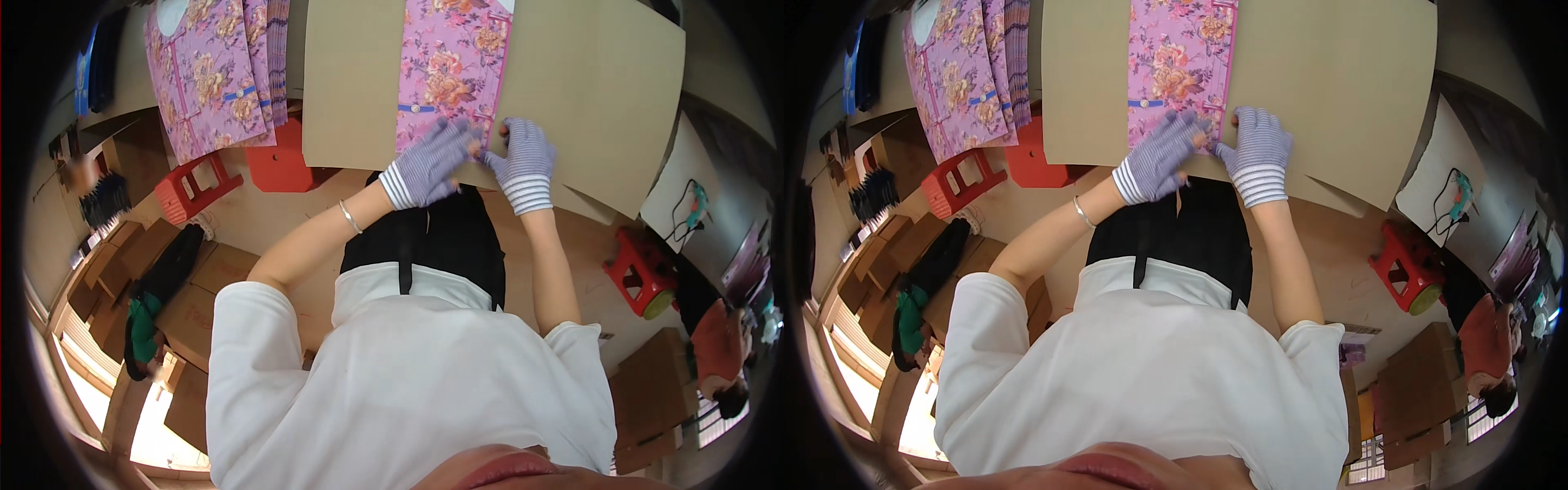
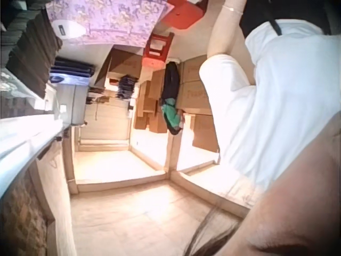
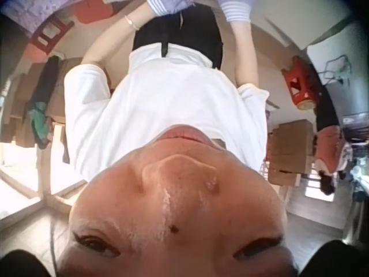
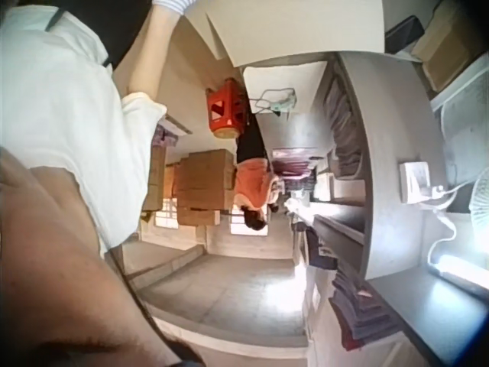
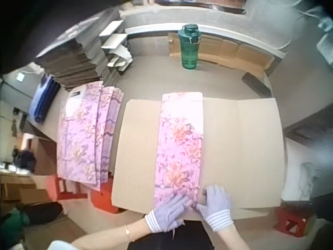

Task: The person repeatedly folds a pink floral-patterned garment on a cardboard surface, smoothing it flat and stacking it with other identical items. The process involves placing the garment, pressing it down, and moving it to a growing stack on the left side of the workspace.

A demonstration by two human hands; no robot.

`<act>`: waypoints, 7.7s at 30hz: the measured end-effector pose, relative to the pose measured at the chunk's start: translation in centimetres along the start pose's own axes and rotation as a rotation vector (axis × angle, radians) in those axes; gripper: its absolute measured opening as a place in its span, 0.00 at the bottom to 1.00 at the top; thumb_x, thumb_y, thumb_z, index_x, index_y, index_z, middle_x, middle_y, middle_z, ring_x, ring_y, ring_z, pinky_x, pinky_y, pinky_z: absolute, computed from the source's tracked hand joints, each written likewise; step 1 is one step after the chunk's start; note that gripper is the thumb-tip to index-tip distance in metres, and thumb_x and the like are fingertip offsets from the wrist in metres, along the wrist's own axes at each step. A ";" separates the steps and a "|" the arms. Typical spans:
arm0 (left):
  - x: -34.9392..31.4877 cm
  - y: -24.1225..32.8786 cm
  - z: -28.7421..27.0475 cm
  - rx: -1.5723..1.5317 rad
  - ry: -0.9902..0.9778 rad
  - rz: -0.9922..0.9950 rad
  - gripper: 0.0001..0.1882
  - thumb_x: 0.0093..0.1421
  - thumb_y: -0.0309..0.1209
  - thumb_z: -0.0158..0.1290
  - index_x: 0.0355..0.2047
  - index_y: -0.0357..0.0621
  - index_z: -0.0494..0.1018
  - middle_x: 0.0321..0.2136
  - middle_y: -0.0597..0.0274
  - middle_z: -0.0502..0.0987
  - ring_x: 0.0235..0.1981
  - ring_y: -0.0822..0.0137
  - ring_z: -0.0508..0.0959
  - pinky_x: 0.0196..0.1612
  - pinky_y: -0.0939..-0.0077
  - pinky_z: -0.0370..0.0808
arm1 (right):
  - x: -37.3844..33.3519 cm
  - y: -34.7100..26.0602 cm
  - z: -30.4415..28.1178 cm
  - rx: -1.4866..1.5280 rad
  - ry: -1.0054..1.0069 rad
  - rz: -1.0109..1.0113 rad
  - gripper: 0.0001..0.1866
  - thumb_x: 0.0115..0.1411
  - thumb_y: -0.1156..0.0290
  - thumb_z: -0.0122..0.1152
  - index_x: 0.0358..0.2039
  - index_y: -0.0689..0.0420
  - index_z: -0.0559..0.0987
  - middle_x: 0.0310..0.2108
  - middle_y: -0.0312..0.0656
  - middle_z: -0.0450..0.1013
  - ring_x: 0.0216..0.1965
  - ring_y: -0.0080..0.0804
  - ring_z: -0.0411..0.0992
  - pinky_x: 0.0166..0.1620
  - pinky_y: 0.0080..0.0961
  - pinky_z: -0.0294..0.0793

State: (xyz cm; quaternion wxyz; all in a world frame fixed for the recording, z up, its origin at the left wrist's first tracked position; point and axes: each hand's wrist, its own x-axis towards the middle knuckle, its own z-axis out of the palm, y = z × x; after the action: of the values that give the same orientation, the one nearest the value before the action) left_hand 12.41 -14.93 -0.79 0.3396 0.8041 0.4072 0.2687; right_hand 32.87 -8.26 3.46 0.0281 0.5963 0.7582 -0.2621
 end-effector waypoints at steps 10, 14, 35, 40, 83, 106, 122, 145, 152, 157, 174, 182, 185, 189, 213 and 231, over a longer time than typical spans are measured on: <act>10.7 -5.8 -4.8 0.697 0.096 -0.233 0.35 0.53 0.42 0.53 0.60 0.40 0.65 0.65 0.43 0.59 0.67 0.40 0.54 0.66 0.32 0.48 | -2.0 17.2 -10.5 -0.164 0.816 0.189 0.26 0.65 0.57 0.56 0.57 0.62 0.72 0.52 0.49 0.73 0.54 0.44 0.71 0.59 0.36 0.67; 11.0 -5.7 -4.6 0.757 0.084 -0.226 0.34 0.52 0.42 0.54 0.59 0.40 0.66 0.63 0.43 0.60 0.67 0.40 0.55 0.66 0.32 0.48 | -0.5 24.3 -13.1 0.956 0.423 0.403 0.30 0.70 0.51 0.46 0.60 0.63 0.68 0.57 0.49 0.71 0.57 0.39 0.70 0.61 0.34 0.66; 10.7 -6.0 -5.0 0.703 0.006 -0.243 0.28 0.58 0.43 0.53 0.58 0.47 0.71 0.68 0.59 0.57 0.68 0.42 0.55 0.61 0.24 0.49 | 12.8 4.1 -0.6 -0.346 0.642 0.012 0.33 0.55 0.39 0.60 0.58 0.41 0.74 0.67 0.40 0.60 0.66 0.52 0.55 0.58 0.65 0.54; 10.9 -5.8 -5.4 0.661 0.012 -0.244 0.28 0.57 0.43 0.54 0.57 0.45 0.71 0.68 0.60 0.58 0.68 0.42 0.55 0.61 0.24 0.49 | 14.3 3.2 -1.2 -0.376 0.635 0.039 0.33 0.53 0.39 0.61 0.58 0.38 0.74 0.65 0.38 0.63 0.66 0.50 0.56 0.57 0.68 0.53; 13.7 -5.4 -3.7 0.628 0.043 -0.229 0.27 0.57 0.45 0.54 0.59 0.70 0.71 0.68 0.57 0.58 0.69 0.39 0.51 0.61 0.19 0.43 | 15.3 2.5 -0.8 -0.304 0.662 0.128 0.32 0.54 0.39 0.60 0.58 0.36 0.74 0.64 0.34 0.64 0.66 0.45 0.57 0.56 0.76 0.49; 14.0 -5.0 -4.0 0.589 0.013 -0.261 0.26 0.54 0.43 0.55 0.55 0.59 0.74 0.68 0.55 0.58 0.69 0.39 0.53 0.61 0.20 0.43 | 2.1 7.3 -0.2 -0.163 0.122 -0.538 0.30 0.53 0.51 0.59 0.55 0.50 0.73 0.65 0.40 0.62 0.66 0.41 0.59 0.61 0.66 0.55; 14.1 -5.2 -4.0 0.666 0.018 -0.228 0.28 0.54 0.44 0.55 0.57 0.68 0.72 0.66 0.59 0.61 0.67 0.42 0.56 0.60 0.21 0.44 | 26.4 10.6 -8.5 -0.259 0.679 -0.755 0.32 0.60 0.49 0.52 0.59 0.57 0.69 0.62 0.47 0.65 0.65 0.43 0.60 0.65 0.60 0.52; 7.3 -1.7 -2.4 0.569 -0.176 -0.079 0.26 0.56 0.40 0.53 0.57 0.60 0.73 0.67 0.57 0.59 0.68 0.40 0.54 0.63 0.22 0.40 | 8.4 10.8 -1.7 -0.110 0.284 -0.625 0.38 0.58 0.51 0.58 0.67 0.50 0.61 0.70 0.40 0.55 0.70 0.40 0.53 0.68 0.57 0.49; 7.5 -1.7 -2.8 0.459 -0.026 -0.123 0.26 0.59 0.39 0.50 0.58 0.48 0.70 0.66 0.50 0.60 0.69 0.39 0.53 0.66 0.32 0.41 | 23.5 17.0 -8.8 -0.314 0.598 -0.500 0.32 0.61 0.56 0.53 0.63 0.58 0.65 0.62 0.48 0.65 0.66 0.44 0.59 0.66 0.49 0.54; 1.8 -1.4 -3.5 -0.073 0.571 -0.533 0.26 0.62 0.29 0.49 0.61 0.32 0.63 0.65 0.44 0.62 0.65 0.46 0.64 0.66 0.53 0.58 | 14.5 17.0 -7.3 0.046 0.900 -0.188 0.13 0.66 0.65 0.52 0.43 0.60 0.77 0.39 0.50 0.77 0.41 0.48 0.75 0.46 0.36 0.72; -16.0 -7.1 -32.2 0.468 1.040 -0.924 0.23 0.62 0.21 0.51 0.59 0.32 0.68 0.57 0.48 0.73 0.58 0.61 0.73 0.61 0.71 0.67 | 10.2 -21.7 -0.3 1.288 -0.264 -0.493 0.30 0.64 0.69 0.51 0.65 0.63 0.59 0.60 0.52 0.64 0.60 0.39 0.66 0.59 0.33 0.66; -19.4 -18.3 -36.1 1.037 0.786 -1.035 0.24 0.59 0.32 0.53 0.54 0.33 0.71 0.52 0.42 0.74 0.54 0.46 0.73 0.59 0.59 0.68 | 8.9 -12.1 0.8 0.998 0.126 -0.414 0.18 0.63 0.77 0.53 0.54 0.57 0.75 0.52 0.43 0.76 0.53 0.34 0.75 0.57 0.30 0.73; -9.8 -12.2 -29.4 0.942 0.848 -0.484 0.20 0.62 0.24 0.48 0.54 0.31 0.71 0.56 0.40 0.70 0.61 0.45 0.66 0.64 0.56 0.62 | 5.9 5.3 -2.4 0.612 0.483 0.073 0.17 0.66 0.75 0.51 0.55 0.61 0.74 0.56 0.47 0.73 0.56 0.38 0.72 0.59 0.31 0.70; -2.3 -4.3 -16.2 0.656 0.225 -0.241 0.29 0.58 0.28 0.54 0.61 0.41 0.66 0.68 0.47 0.56 0.70 0.41 0.53 0.69 0.44 0.49 | 0.7 24.6 -4.8 -0.179 0.619 0.622 0.28 0.66 0.56 0.50 0.56 0.66 0.71 0.55 0.60 0.69 0.57 0.57 0.68 0.61 0.42 0.65; -1.5 -1.5 -18.5 -0.212 0.845 -0.816 0.18 0.63 0.23 0.56 0.54 0.30 0.72 0.46 0.55 0.79 0.43 0.71 0.77 0.46 0.77 0.76 | -8.1 22.6 -12.0 0.843 0.752 0.333 0.12 0.65 0.74 0.57 0.47 0.66 0.79 0.39 0.38 0.76 0.41 0.21 0.71 0.48 0.17 0.70; 7.9 0.0 -3.2 0.591 0.336 -0.378 0.28 0.58 0.38 0.54 0.60 0.48 0.69 0.68 0.44 0.54 0.68 0.32 0.52 0.67 0.34 0.47 | 4.5 0.2 -1.9 -0.074 0.592 -0.175 0.22 0.62 0.60 0.54 0.56 0.52 0.75 0.62 0.43 0.66 0.65 0.46 0.60 0.63 0.66 0.52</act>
State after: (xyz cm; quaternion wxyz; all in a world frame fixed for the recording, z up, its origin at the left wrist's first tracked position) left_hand 14.27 -7.22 2.47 0.0656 0.7227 0.6582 0.2006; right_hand 32.30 -3.44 3.39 -0.1952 0.5777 0.7909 -0.0506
